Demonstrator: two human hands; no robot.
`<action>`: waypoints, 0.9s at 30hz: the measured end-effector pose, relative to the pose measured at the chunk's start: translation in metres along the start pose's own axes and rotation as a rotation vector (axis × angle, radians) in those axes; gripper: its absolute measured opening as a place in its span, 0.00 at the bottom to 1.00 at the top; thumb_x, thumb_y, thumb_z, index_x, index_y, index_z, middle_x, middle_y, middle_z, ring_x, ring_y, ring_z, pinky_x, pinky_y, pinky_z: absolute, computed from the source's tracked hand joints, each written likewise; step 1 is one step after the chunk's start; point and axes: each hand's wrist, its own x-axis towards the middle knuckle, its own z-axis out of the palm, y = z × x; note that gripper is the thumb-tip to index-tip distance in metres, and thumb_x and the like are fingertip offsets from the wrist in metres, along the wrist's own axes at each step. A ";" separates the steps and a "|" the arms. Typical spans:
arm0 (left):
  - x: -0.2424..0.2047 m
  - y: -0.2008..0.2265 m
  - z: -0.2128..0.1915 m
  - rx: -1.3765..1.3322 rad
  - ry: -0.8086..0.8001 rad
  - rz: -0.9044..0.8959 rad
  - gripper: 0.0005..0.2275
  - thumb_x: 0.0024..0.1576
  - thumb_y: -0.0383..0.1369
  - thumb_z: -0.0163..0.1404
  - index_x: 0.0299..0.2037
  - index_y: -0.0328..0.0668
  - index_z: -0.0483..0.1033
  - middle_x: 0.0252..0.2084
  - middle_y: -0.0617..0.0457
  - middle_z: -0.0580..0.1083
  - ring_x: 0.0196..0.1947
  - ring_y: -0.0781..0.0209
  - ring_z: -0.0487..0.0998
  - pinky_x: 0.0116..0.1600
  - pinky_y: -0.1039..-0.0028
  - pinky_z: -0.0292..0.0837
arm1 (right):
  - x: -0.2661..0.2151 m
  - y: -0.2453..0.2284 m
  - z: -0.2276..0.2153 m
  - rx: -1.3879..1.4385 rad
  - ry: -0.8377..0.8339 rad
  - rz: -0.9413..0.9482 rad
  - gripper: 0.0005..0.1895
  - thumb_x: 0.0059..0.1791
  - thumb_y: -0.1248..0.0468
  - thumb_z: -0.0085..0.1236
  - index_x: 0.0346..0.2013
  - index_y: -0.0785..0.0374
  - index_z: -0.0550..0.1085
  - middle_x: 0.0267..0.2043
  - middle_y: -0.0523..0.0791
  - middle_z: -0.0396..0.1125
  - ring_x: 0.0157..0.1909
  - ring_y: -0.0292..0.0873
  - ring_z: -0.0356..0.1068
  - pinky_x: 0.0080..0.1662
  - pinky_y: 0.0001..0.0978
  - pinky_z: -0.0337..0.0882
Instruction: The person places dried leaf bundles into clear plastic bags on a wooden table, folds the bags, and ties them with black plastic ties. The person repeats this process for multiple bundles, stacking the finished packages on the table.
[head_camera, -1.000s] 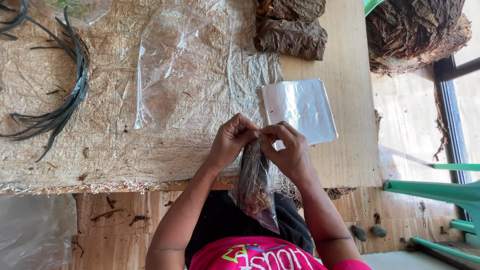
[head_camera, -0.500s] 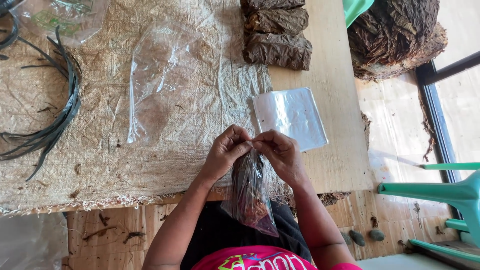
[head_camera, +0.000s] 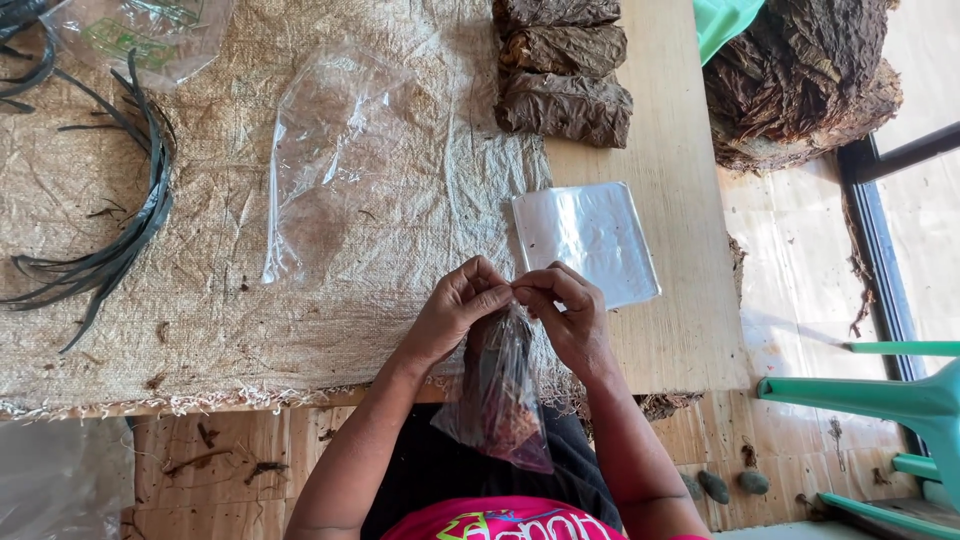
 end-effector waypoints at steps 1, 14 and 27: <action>0.000 0.000 0.001 0.004 0.000 -0.001 0.04 0.60 0.26 0.56 0.40 0.37 0.75 0.29 0.52 0.77 0.32 0.73 0.73 0.41 0.82 0.66 | 0.001 0.000 0.000 -0.012 0.013 -0.032 0.02 0.53 0.70 0.61 0.37 0.64 0.80 0.27 0.47 0.69 0.29 0.38 0.73 0.34 0.31 0.77; 0.011 -0.026 -0.013 -0.043 -0.118 -0.019 0.06 0.60 0.26 0.57 0.45 0.38 0.76 0.26 0.53 0.76 0.17 0.73 0.74 0.24 0.86 0.71 | 0.003 0.001 0.003 -0.308 0.079 -0.225 0.04 0.52 0.71 0.62 0.39 0.60 0.81 0.31 0.47 0.67 0.30 0.47 0.73 0.36 0.39 0.74; 0.006 0.009 -0.010 -0.143 0.173 0.075 0.18 0.58 0.30 0.59 0.58 0.32 0.75 0.41 0.43 0.80 0.44 0.62 0.80 0.52 0.71 0.74 | -0.007 -0.001 0.006 -0.002 -0.061 0.050 0.27 0.54 0.55 0.54 0.64 0.66 0.66 0.52 0.55 0.65 0.48 0.50 0.70 0.50 0.51 0.75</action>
